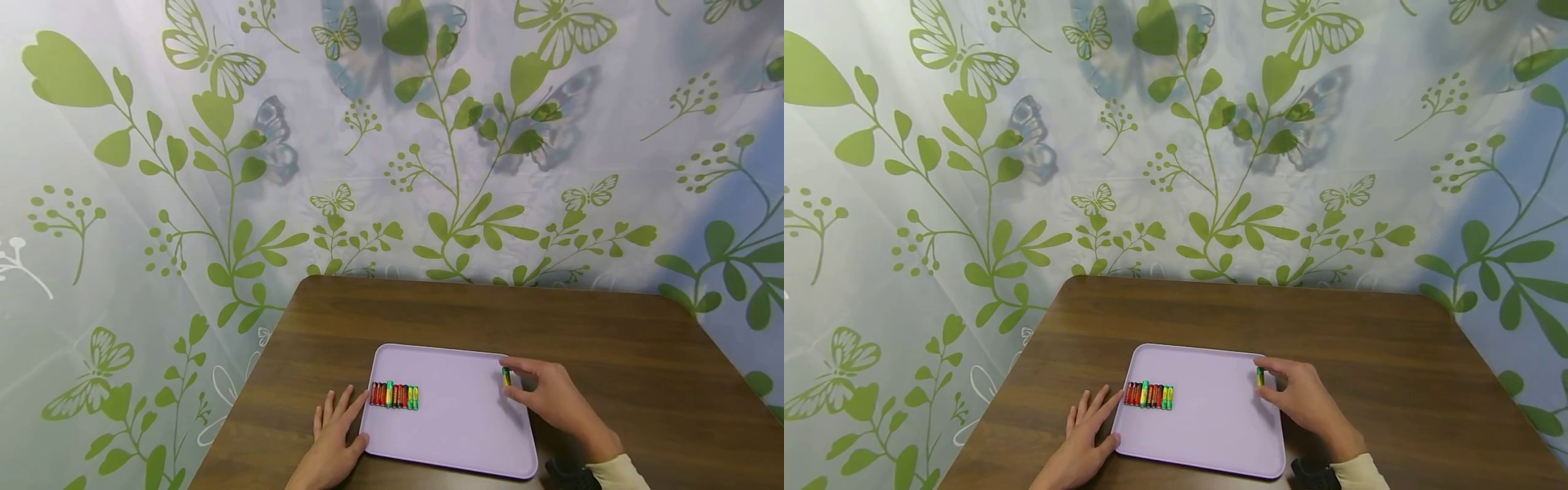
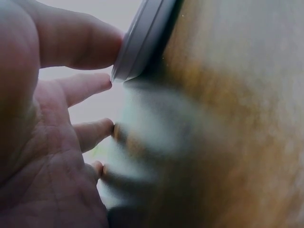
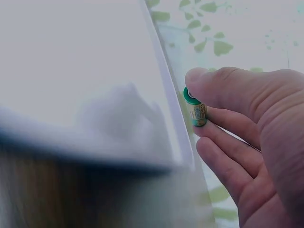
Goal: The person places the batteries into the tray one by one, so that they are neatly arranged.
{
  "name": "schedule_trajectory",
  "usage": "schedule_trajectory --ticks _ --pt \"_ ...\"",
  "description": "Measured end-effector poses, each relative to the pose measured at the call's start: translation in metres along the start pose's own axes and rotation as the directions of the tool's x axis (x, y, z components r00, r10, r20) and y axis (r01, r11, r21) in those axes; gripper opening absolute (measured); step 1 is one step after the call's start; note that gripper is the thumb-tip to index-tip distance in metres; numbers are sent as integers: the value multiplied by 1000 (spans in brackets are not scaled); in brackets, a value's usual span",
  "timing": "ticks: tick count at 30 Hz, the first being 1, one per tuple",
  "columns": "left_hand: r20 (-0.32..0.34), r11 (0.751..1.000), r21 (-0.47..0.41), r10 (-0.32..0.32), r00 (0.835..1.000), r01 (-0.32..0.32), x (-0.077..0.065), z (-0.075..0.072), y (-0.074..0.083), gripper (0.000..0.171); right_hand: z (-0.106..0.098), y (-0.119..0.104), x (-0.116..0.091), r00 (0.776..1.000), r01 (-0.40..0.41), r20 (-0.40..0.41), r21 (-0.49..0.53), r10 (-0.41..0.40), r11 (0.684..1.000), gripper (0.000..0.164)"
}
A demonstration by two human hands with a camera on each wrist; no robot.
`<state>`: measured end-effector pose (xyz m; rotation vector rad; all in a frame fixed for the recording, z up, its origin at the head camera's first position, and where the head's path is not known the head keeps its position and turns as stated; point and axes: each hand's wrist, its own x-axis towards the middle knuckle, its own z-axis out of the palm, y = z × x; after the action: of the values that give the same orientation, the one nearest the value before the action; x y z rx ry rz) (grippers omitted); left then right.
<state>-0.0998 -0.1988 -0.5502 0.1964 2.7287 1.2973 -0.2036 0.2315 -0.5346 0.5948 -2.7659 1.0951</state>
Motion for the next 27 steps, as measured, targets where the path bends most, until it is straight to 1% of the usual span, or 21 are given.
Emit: schedule_trajectory --ticks 3,8,10,15,18,23,27 --pt "2 1000 0 1 1000 -1 0 0 0 75 12 -11 3 1000 -3 14 30 2 1000 50" --pt "2 1000 2 1 1000 -1 0 0 0 75 36 -25 11 999 43 3 39 -43 998 49" --pt "2 1000 1 1 1000 -1 0 0 0 75 45 -31 13 996 86 -8 47 -86 995 49" --pt "-1 1000 -3 1 1000 -1 -1 0 0 75 65 -45 17 987 162 -17 70 -162 984 46" --pt "-5 1000 -1 1 1000 -1 -1 1 0 75 75 -55 19 983 185 -14 78 -184 980 45" --pt "-7 1000 -6 0 1000 0 -1 1 0 76 89 -69 23 978 203 17 96 -206 974 45" --pt "-4 1000 -9 2 1000 -2 -1 1 0 75 99 -77 25 973 225 36 86 -229 970 46"
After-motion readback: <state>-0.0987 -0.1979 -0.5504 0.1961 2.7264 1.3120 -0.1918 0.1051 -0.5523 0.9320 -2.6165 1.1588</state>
